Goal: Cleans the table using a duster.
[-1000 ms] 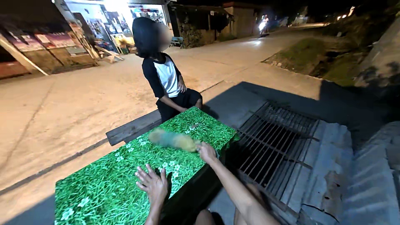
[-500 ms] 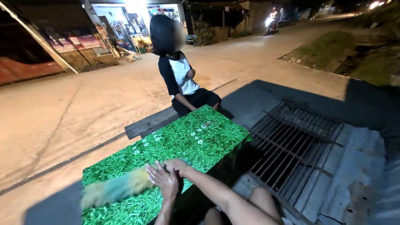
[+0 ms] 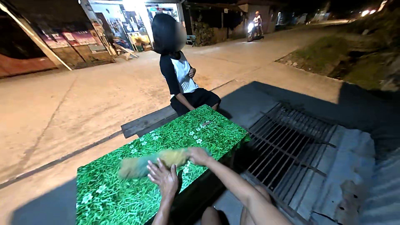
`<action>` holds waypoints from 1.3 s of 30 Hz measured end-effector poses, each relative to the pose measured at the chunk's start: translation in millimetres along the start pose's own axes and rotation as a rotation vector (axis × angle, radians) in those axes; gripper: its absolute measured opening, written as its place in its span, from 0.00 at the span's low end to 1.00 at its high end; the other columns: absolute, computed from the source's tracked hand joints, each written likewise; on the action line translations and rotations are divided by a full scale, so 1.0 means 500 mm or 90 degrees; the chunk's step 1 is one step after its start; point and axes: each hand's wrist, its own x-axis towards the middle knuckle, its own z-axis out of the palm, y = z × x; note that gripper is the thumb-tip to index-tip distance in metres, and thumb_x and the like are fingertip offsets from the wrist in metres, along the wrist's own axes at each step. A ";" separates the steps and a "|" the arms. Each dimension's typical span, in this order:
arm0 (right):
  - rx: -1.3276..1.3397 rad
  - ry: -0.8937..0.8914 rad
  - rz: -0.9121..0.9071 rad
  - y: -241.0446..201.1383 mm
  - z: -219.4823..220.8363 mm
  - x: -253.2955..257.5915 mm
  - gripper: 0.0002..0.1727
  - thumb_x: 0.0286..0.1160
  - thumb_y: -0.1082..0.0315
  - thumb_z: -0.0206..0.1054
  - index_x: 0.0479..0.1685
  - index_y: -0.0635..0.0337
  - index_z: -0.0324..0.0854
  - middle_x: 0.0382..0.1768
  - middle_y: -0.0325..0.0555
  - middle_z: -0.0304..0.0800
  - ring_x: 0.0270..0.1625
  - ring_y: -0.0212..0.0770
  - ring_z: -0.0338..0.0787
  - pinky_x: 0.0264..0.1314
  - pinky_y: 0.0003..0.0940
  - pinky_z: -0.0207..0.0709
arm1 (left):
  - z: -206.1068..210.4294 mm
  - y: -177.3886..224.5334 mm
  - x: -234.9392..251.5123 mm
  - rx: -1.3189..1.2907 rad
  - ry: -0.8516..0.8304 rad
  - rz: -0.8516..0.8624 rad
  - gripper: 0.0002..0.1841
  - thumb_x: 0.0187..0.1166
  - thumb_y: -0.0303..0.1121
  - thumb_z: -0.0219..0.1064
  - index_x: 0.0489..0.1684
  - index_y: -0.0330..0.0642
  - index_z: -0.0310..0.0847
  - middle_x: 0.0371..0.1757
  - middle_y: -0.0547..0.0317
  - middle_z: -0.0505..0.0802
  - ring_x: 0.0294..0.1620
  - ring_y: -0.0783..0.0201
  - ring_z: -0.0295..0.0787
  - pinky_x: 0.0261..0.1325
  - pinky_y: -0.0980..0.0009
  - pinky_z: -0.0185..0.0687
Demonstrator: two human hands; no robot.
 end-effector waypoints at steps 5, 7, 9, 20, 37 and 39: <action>0.036 0.186 0.532 0.134 -0.081 -0.052 0.25 0.89 0.64 0.55 0.83 0.45 0.76 0.82 0.56 0.76 0.74 0.61 0.84 0.75 0.60 0.77 | 0.007 -0.002 0.001 0.031 -0.060 0.004 0.44 0.88 0.63 0.39 0.95 0.35 0.48 0.95 0.27 0.45 0.95 0.26 0.36 0.90 0.28 0.32; 0.033 0.196 0.562 0.144 -0.078 -0.068 0.26 0.88 0.65 0.56 0.85 0.46 0.74 0.84 0.56 0.72 0.74 0.62 0.84 0.74 0.59 0.78 | 0.011 -0.006 0.002 0.041 -0.087 0.006 0.45 0.88 0.64 0.39 0.95 0.36 0.47 0.95 0.28 0.44 0.95 0.27 0.35 0.90 0.28 0.30; -0.013 0.120 0.475 0.118 -0.060 -0.091 0.27 0.87 0.67 0.55 0.87 0.45 0.71 0.83 0.59 0.72 0.76 0.64 0.82 0.74 0.60 0.78 | 0.013 -0.009 0.002 0.046 -0.106 0.008 0.45 0.88 0.64 0.39 0.96 0.36 0.47 0.96 0.29 0.43 0.96 0.29 0.34 0.90 0.28 0.29; 0.064 0.202 0.581 0.121 -0.072 -0.261 0.22 0.90 0.61 0.57 0.79 0.50 0.79 0.77 0.60 0.81 0.70 0.62 0.87 0.72 0.59 0.80 | 0.017 -0.014 0.007 0.067 -0.163 0.026 0.45 0.88 0.65 0.36 0.95 0.37 0.49 0.96 0.31 0.46 0.96 0.30 0.37 0.90 0.29 0.29; 0.082 0.214 0.743 0.117 -0.104 -0.370 0.24 0.93 0.57 0.54 0.83 0.51 0.74 0.69 0.62 0.87 0.70 0.63 0.88 0.72 0.62 0.79 | 0.014 -0.009 0.005 0.064 -0.202 0.007 0.46 0.87 0.66 0.34 0.95 0.37 0.48 0.96 0.34 0.45 0.97 0.32 0.35 0.92 0.31 0.28; 0.071 0.181 0.708 0.087 -0.093 -0.345 0.25 0.93 0.57 0.53 0.86 0.49 0.71 0.71 0.61 0.86 0.69 0.62 0.89 0.70 0.61 0.80 | 0.018 -0.013 0.008 0.063 -0.205 0.009 0.47 0.87 0.67 0.33 0.95 0.37 0.48 0.97 0.34 0.45 0.97 0.33 0.35 0.92 0.31 0.28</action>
